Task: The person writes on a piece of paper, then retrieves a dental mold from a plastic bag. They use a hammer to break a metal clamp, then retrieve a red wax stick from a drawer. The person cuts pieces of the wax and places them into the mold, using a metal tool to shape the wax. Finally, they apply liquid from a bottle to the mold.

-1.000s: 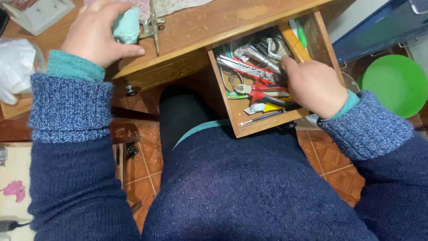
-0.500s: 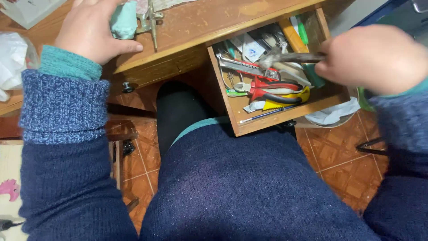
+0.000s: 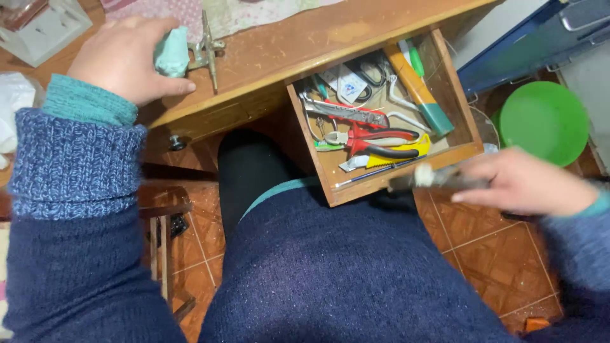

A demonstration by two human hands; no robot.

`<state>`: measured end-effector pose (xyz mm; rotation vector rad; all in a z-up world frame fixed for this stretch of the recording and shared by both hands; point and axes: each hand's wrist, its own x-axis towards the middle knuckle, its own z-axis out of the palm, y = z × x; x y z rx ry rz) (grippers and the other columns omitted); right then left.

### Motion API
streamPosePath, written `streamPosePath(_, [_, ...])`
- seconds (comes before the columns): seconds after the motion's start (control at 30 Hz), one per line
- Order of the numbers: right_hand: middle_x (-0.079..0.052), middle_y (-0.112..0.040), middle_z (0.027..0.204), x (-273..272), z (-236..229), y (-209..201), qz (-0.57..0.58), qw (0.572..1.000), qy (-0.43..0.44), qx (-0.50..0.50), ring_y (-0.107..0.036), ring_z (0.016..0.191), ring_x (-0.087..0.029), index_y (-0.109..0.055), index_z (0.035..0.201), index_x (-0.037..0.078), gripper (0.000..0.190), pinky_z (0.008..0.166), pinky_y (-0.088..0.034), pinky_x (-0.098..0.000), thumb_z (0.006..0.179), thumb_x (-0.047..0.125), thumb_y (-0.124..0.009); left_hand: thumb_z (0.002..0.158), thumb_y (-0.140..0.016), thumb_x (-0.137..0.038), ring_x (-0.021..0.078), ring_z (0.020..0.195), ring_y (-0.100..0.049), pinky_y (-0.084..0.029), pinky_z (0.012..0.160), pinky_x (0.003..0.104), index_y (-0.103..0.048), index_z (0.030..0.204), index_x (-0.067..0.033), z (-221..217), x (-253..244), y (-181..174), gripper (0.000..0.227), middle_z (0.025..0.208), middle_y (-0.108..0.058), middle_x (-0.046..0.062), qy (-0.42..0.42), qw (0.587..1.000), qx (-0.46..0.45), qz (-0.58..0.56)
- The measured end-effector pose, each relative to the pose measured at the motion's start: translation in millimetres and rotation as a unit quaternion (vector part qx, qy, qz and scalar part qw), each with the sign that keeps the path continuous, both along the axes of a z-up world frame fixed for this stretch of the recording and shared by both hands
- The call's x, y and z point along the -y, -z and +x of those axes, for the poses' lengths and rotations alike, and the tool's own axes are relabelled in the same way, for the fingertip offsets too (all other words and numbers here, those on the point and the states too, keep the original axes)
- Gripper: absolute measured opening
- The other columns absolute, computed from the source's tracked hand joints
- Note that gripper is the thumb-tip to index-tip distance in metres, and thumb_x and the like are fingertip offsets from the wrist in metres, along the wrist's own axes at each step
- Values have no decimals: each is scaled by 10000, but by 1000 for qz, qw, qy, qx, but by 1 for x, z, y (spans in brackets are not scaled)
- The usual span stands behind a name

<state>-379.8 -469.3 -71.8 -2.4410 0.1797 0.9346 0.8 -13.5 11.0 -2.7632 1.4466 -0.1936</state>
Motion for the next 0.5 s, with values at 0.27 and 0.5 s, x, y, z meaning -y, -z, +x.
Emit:
streamPosePath(0.27, [-129,-629,942,-14,18,43,-3,959,-37,280,-635,969,-321,-620,780,76,263,806,-525,-446,694,223,-820,835,-842,-328,433,1031,-649,-536,880,492,-467,1420,28,-18,4,-5,781,1261,-582,278,-54,995,-80,-6])
streamPosePath(0.5, [-260,-410,1576,-14,110,73,126,865,-81,478,-391,1462,-454,-615,786,18,220,1174,-372,-513,707,130,-786,851,-848,-295,196,1051,-574,-515,937,342,-401,1420,-41,-84,-21,16,767,1235,-553,109,-47,849,-418,-320])
